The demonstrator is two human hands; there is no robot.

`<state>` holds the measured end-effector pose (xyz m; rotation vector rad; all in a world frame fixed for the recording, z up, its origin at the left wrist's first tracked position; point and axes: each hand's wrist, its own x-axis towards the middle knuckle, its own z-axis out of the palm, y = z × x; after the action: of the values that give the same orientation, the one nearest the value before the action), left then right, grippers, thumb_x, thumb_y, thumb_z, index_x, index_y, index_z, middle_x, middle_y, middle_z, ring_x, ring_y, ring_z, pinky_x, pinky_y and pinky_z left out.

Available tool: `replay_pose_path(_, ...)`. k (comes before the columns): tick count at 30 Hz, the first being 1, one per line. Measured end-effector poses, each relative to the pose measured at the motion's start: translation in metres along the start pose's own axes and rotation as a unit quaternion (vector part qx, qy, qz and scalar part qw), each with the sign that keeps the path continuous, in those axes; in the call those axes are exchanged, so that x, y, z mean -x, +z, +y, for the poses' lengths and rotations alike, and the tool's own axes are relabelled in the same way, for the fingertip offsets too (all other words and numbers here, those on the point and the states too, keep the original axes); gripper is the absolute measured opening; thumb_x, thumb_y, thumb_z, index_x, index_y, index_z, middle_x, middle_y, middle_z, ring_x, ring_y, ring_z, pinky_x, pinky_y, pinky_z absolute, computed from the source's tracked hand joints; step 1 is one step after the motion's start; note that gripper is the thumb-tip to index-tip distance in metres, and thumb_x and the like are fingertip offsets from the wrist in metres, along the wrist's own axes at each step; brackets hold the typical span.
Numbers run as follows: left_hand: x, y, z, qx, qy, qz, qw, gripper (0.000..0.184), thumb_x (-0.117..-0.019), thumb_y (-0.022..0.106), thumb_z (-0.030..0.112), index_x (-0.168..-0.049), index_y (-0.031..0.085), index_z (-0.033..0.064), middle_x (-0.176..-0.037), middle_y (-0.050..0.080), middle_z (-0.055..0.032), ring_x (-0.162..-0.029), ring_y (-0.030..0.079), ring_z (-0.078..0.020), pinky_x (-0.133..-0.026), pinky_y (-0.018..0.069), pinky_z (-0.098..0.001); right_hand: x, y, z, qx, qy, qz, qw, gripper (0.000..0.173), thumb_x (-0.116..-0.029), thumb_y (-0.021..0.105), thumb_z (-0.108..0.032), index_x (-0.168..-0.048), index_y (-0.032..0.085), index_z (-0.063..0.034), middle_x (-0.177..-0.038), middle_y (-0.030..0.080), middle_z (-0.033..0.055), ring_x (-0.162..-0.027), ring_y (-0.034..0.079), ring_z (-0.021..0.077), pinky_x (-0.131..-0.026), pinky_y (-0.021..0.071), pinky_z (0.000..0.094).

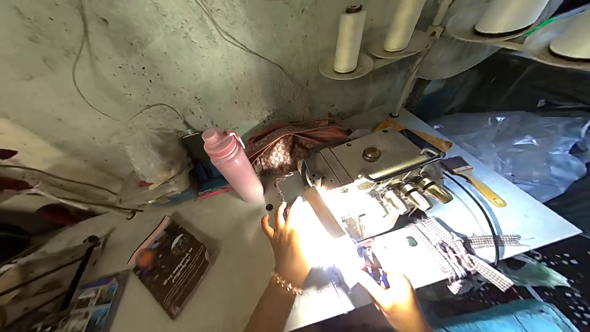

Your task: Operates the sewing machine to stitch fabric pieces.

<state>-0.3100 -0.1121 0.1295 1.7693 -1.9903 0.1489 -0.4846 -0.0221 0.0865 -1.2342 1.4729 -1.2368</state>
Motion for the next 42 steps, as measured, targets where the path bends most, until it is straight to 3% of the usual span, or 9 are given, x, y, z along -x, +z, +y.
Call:
replay_pose_path(7,-0.043,0.005,-0.013,-0.046,-0.018,-0.032,0.998,0.027,-0.0951,0.062,0.008,-0.116,0.078,0.0159,-0.14,0.066,-0.002,-0.134,0.056,-0.036,-0.109,0.0254,-0.0694,-0.03,0.015,0.004,-0.034,-0.067,0.045,0.996,0.027,-0.0742,0.066,-0.009,-0.1,0.065,0.0013,-0.076,0.061,-0.0046,-0.059,0.055,-0.0045,-0.052,0.0482,0.0125)
replay_pose_path(17,-0.072,0.009,-0.053,0.012,-0.035,0.114,0.993,0.012,-0.0897,0.071,0.023,-0.094,0.078,0.0138,-0.103,0.076,-0.0063,-0.105,0.067,-0.0327,-0.091,0.0396,-0.0629,-0.02,0.006,0.002,0.024,-0.053,0.054,0.997,0.028,-0.0789,0.072,-0.015,-0.101,0.064,0.0,-0.079,0.062,-0.0051,-0.068,0.056,-0.0077,-0.064,0.0486,0.0086)
replay_pose_path(21,-0.042,-0.022,-0.077,0.048,-0.058,0.182,0.98,0.025,-0.0912,0.064,0.028,-0.099,0.076,0.008,-0.104,0.076,-0.0086,-0.104,0.068,-0.0325,-0.093,0.0373,-0.0644,-0.007,-0.012,-0.002,0.092,-0.098,-0.016,0.991,0.046,-0.1021,0.054,-0.037,-0.121,0.062,0.0047,-0.093,0.067,0.0016,-0.082,0.059,-0.0059,-0.076,0.0499,0.0119)
replay_pose_path(23,-0.023,-0.04,-0.084,0.064,-0.063,0.209,0.974,0.024,-0.0915,0.062,0.029,-0.097,0.073,0.0081,-0.104,0.076,-0.0082,-0.103,0.067,-0.0288,-0.093,0.0363,-0.0601,-0.004,-0.015,-0.013,0.172,-0.149,-0.03,0.973,0.046,-0.1059,0.042,-0.028,-0.128,0.061,0.0077,-0.104,0.072,0.0132,-0.092,0.067,0.008,-0.085,0.0547,0.0241)
replay_pose_path(25,-0.002,-0.056,-0.088,0.089,-0.058,0.233,0.967,0.022,-0.0919,0.06,0.03,-0.096,0.07,0.0104,-0.104,0.076,-0.0055,-0.102,0.067,-0.0212,-0.095,0.0356,-0.0551,-0.005,-0.006,-0.026,0.279,-0.193,-0.001,0.941,0.043,-0.1004,0.046,-0.022,-0.124,0.064,0.0087,-0.099,0.073,0.0188,-0.082,0.073,0.0244,-0.072,0.0589,0.0401)
replay_pose_path(29,0.034,-0.085,-0.085,0.164,-0.049,0.24,0.956,0.018,-0.0953,0.058,0.036,-0.098,0.061,0.0179,-0.102,0.075,0.0049,-0.103,0.064,-0.0047,-0.103,0.0329,-0.0442,-0.017,0.021,-0.04,0.434,-0.284,0.061,0.853,0.042,-0.0903,0.052,-0.027,-0.102,0.071,0.0092,-0.078,0.071,0.018,-0.056,0.068,0.0317,-0.046,0.0521,0.0448)
replay_pose_path(34,0.052,-0.095,-0.076,0.2,-0.05,0.248,0.947,0.012,-0.0917,0.062,0.035,-0.096,0.058,0.0237,-0.095,0.072,0.0122,-0.098,0.061,0.0022,-0.102,0.032,-0.0363,-0.04,0.05,-0.047,0.419,-0.288,0.048,0.859,0.022,-0.0863,0.063,-0.014,-0.092,0.076,0.003,-0.072,0.068,0.0169,-0.063,0.07,0.0348,-0.052,0.0548,0.0499)
replay_pose_path(38,0.057,-0.111,-0.098,0.136,-0.09,0.243,0.956,0.026,-0.0946,0.059,0.039,-0.095,0.063,0.0132,-0.089,0.069,0.002,-0.093,0.061,-0.0071,-0.101,0.0333,-0.0425,-0.038,0.048,-0.048,0.437,-0.305,0.04,0.845,0.029,-0.094,0.058,-0.02,-0.097,0.077,0.0014,-0.07,0.068,0.0162,-0.06,0.069,0.0356,-0.048,0.0526,0.0513)
replay_pose_path(42,0.047,-0.103,-0.143,0.066,-0.136,0.117,0.982,0.026,-0.0959,0.063,0.018,-0.11,0.072,-0.0022,-0.103,0.074,-0.0176,-0.098,0.072,-0.0348,-0.089,0.0537,-0.0567,-0.007,0.02,-0.048,0.406,-0.262,-0.047,0.874,0.035,-0.0977,0.056,-0.027,-0.094,0.072,0.0044,-0.072,0.068,0.0184,-0.059,0.068,0.0364,-0.05,0.0532,0.0528)
